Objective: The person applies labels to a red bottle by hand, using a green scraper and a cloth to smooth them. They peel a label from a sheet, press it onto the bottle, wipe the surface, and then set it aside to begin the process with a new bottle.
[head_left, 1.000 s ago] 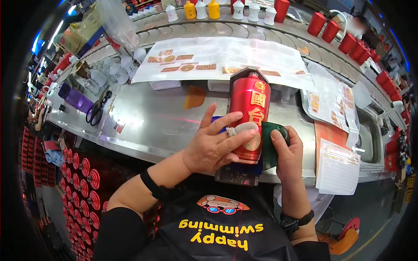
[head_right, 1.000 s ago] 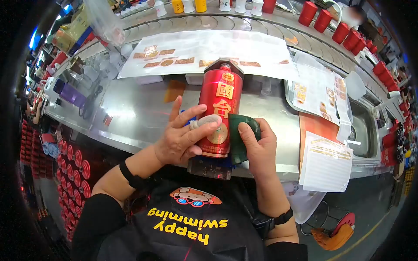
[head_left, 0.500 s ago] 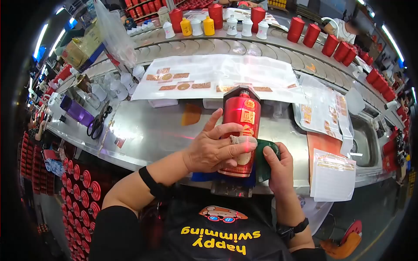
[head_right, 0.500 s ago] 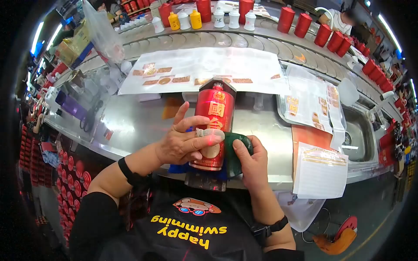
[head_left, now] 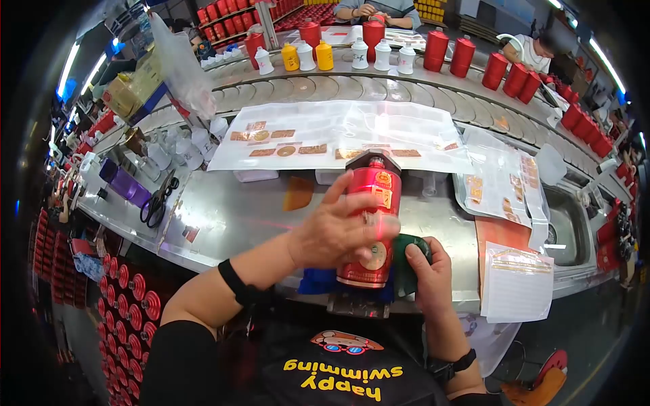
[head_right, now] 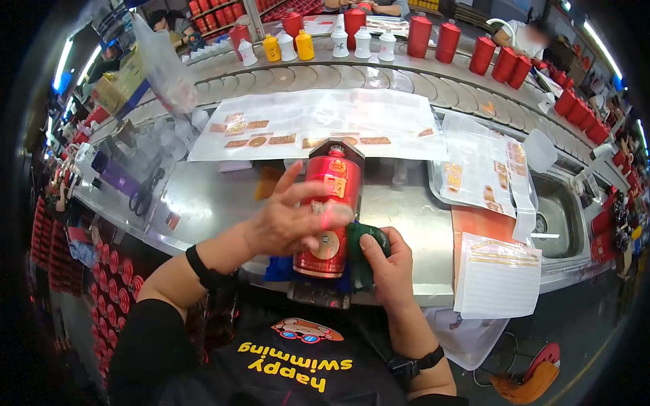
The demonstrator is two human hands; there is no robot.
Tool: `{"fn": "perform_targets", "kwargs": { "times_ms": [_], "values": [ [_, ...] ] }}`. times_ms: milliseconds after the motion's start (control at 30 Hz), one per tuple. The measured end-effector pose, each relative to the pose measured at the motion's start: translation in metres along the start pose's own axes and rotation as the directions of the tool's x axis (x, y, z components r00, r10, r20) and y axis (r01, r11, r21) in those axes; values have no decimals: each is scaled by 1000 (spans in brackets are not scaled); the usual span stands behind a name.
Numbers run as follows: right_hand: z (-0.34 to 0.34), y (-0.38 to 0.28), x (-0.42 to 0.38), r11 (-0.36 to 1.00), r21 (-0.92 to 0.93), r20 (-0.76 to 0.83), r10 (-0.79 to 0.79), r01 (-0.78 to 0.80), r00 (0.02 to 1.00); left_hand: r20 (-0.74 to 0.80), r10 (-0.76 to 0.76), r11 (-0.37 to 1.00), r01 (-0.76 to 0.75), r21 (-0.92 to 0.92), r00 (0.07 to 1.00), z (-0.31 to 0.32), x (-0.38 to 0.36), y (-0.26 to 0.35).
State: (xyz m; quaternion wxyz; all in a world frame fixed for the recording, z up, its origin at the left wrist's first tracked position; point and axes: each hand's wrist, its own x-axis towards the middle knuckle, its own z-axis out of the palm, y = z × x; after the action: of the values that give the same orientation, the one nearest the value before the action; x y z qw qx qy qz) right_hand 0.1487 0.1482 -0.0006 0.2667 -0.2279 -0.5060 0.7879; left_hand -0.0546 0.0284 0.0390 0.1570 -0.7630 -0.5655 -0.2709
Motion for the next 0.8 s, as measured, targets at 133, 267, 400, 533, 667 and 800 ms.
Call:
{"fn": "perform_targets", "kwargs": {
  "times_ms": [133, 267, 400, 533, 667, 800],
  "values": [
    [-1, 3, 0, 999, 27, -13, 20, -20, 1000, -18, -56, 995, 54, -80, 998, -1, 25, -35],
    [-5, -4, 1, 993, -95, -54, 68, -73, 996, 2, -86, 986, 86, -146, 996, 3, 38, -48],
    [-9, -8, 3, 993, -106, -48, -46, 41, 998, -37, -129, 984, 123, -132, 991, 1, 23, -24],
    [-6, -24, 8, 956, -256, 23, -141, 142, 990, -127, -217, 971, 200, -132, 968, 5, -21, 23],
    [8, -33, 9, 440, -657, 378, -512, 613, 772, -208, -527, 842, 472, -260, 824, 23, -73, 61],
    [27, -53, -8, 115, -486, 763, -426, 866, 485, -43, -591, 804, 583, -121, 806, 29, -73, 70]
  ]
}}
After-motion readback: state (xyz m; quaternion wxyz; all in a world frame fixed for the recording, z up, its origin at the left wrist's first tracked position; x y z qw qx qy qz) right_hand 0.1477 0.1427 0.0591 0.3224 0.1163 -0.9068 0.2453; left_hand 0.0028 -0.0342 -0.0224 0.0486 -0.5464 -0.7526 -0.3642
